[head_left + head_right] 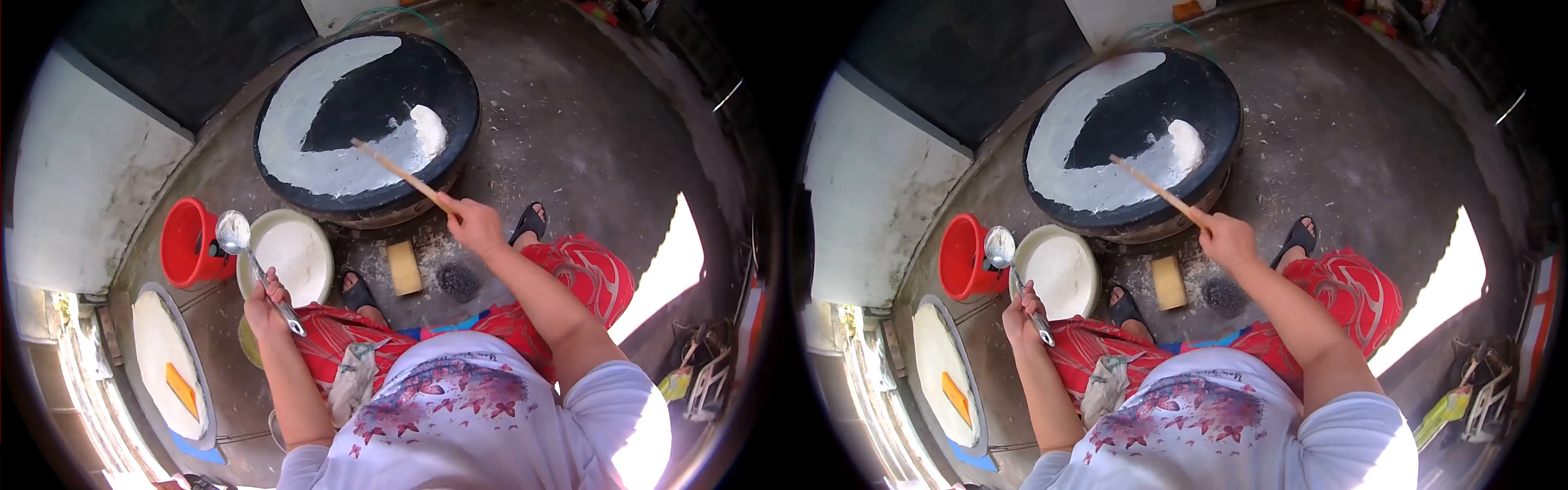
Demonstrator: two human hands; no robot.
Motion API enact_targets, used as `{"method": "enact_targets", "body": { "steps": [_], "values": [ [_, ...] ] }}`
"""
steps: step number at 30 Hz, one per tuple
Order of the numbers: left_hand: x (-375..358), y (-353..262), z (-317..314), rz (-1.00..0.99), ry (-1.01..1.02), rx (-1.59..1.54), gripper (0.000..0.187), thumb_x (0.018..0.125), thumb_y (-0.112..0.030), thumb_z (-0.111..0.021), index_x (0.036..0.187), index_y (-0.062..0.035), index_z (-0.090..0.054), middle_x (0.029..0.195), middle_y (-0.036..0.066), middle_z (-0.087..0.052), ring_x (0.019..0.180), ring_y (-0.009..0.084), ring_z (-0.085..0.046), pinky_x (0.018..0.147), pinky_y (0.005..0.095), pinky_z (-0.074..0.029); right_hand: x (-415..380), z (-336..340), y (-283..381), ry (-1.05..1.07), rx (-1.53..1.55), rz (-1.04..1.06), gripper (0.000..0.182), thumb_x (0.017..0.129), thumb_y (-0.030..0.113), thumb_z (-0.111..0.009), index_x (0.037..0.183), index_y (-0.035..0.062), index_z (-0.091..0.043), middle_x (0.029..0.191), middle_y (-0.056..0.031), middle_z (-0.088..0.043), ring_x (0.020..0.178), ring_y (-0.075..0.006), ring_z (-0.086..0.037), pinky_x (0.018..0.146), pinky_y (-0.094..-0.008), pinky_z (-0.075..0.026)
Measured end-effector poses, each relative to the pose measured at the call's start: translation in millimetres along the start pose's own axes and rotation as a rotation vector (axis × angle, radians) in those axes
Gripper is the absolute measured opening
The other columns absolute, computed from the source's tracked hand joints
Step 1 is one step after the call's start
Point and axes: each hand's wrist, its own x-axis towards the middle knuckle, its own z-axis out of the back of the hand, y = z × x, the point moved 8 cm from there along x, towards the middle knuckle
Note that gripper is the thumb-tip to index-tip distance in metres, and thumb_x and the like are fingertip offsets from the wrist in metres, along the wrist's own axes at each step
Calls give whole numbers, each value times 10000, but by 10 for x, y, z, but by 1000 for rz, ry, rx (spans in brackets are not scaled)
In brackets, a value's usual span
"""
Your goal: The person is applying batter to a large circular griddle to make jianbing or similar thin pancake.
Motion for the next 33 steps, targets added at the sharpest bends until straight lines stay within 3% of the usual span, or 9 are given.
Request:
{"method": "enact_targets", "body": {
  "steps": [3,8,11,14,22,24,26,28,33],
  "values": [
    [-10,50,-51,22,7,-15,330,926,-168,-319,1074,112,-411,800,76,-458,576,109,-392,471,219,-358,-24,100,-277,-12,-191,190,429,728,123,-549,1134,262,-548,677,-80,-533,638,-263,-568,551,-381,-453],
    [28,118,-126,24,-26,-8,321,923,-155,-324,1073,114,-415,791,76,-465,567,108,-396,467,218,-360,704,367,-859,-18,-327,-126,429,730,162,-545,1155,220,-536,736,-94,-573,668,-285,-580,583,-395,-466],
    [55,153,-147,27,-47,-39,317,922,-151,-324,1069,114,-418,783,77,-464,560,108,-401,455,217,-357,680,205,-763,6,149,-313,394,713,169,-541,1104,195,-575,800,-146,-618,728,-309,-589,641,-378,-469],
    [53,197,-171,44,-63,-88,319,923,-154,-324,1067,114,-419,777,79,-464,560,107,-405,449,217,-355,181,188,-289,158,-106,354,473,660,124,-591,1117,245,-569,636,-59,-526,581,-239,-563,529,-348,-465],
    [126,288,-242,10,-143,-104,337,924,-168,-325,1071,120,-422,757,84,-474,544,108,-413,431,207,-354,1268,553,-1249,-132,-402,130,472,680,94,-573,1122,258,-559,621,-75,-481,540,-261,-526,495,-366,-440],
    [153,311,-273,1,-155,-101,332,923,-165,-331,1067,118,-427,752,86,-484,544,107,-417,432,206,-357,1323,389,-1280,-90,-67,-55,442,706,126,-556,1122,274,-554,656,-88,-524,597,-287,-557,551,-389,-463],
    [188,334,-289,4,-184,-97,331,919,-164,-345,1070,119,-429,754,87,-486,538,108,-419,431,208,-358,1137,457,-1210,-18,100,-14,446,678,122,-568,1099,269,-575,601,-72,-492,571,-259,-550,537,-372,-465],
    [197,357,-324,18,-179,-113,334,914,-160,-360,1082,122,-424,755,88,-488,532,108,-421,430,208,-357,919,546,-1174,141,-220,420,481,654,111,-577,1108,269,-571,580,-52,-464,543,-234,-537,515,-353,-463],
    [229,418,-383,1,-192,-101,342,912,-166,-367,1089,121,-423,740,92,-501,530,108,-425,425,206,-354,1789,663,-1711,-134,-388,377,492,640,65,-583,1094,255,-578,590,-33,-477,521,-227,-520,486,-347,-440]
  ]
}}
